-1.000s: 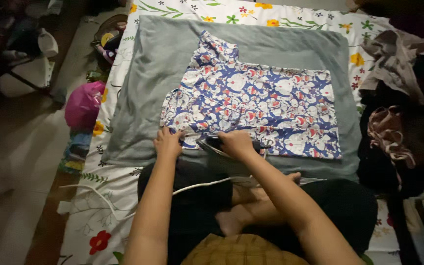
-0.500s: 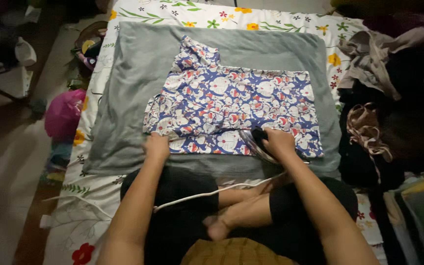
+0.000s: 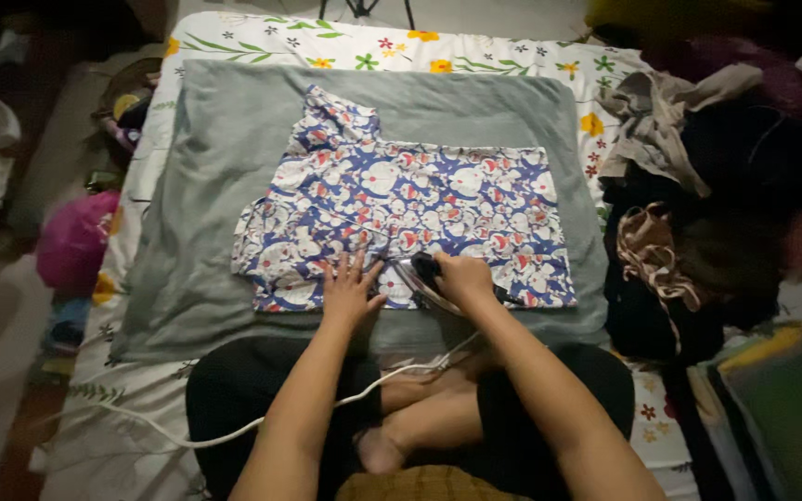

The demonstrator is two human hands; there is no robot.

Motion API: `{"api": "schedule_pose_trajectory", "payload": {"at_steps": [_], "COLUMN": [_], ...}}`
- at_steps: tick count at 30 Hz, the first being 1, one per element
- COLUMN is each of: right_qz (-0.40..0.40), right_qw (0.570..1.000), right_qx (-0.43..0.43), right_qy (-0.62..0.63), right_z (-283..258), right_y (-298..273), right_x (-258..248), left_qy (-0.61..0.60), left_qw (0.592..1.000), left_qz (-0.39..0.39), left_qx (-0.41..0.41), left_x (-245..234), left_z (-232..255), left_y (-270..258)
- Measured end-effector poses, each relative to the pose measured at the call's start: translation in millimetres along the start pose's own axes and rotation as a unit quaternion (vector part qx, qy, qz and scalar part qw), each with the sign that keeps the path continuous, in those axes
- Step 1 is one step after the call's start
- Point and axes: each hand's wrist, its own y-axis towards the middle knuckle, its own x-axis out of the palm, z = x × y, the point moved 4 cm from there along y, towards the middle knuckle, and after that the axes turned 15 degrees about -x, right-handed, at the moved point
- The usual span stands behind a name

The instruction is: The person irons a patterned shirt laid out on a grey towel on a bed. They use an electric iron to smooth the fabric, then fold the shirt into a compact stack and iron the folded bundle.

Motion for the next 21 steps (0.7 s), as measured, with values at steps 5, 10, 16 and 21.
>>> {"api": "schedule_pose_trajectory", "payload": {"at_steps": [5, 10, 16, 21], "right_qz": [-0.029, -0.011, -0.043, -0.024], "right_qw": [0.998, 0.994, 0.990, 0.998], "right_qx": [0.040, 0.069, 0.113, 0.034], "right_qy": [-0.038, -0.081, -0.071, -0.042], "right_z": [76, 147, 160, 141], "right_y": [-44, -86, -102, -89], "right_x": [-4, -15, -27, -23], "left_qy": [-0.014, 0.003, 0.039, -0.018], "left_qw": [0.999, 0.997, 0.998, 0.996], "left_qz": [-0.043, -0.069, -0.030, 0.070], "left_qx": [-0.011, -0.023, -0.048, 0.060], "left_x": [-3, -14, -8, -1], "left_z": [-1, 2, 10, 48], "left_y": [4, 1, -9, -12]}}
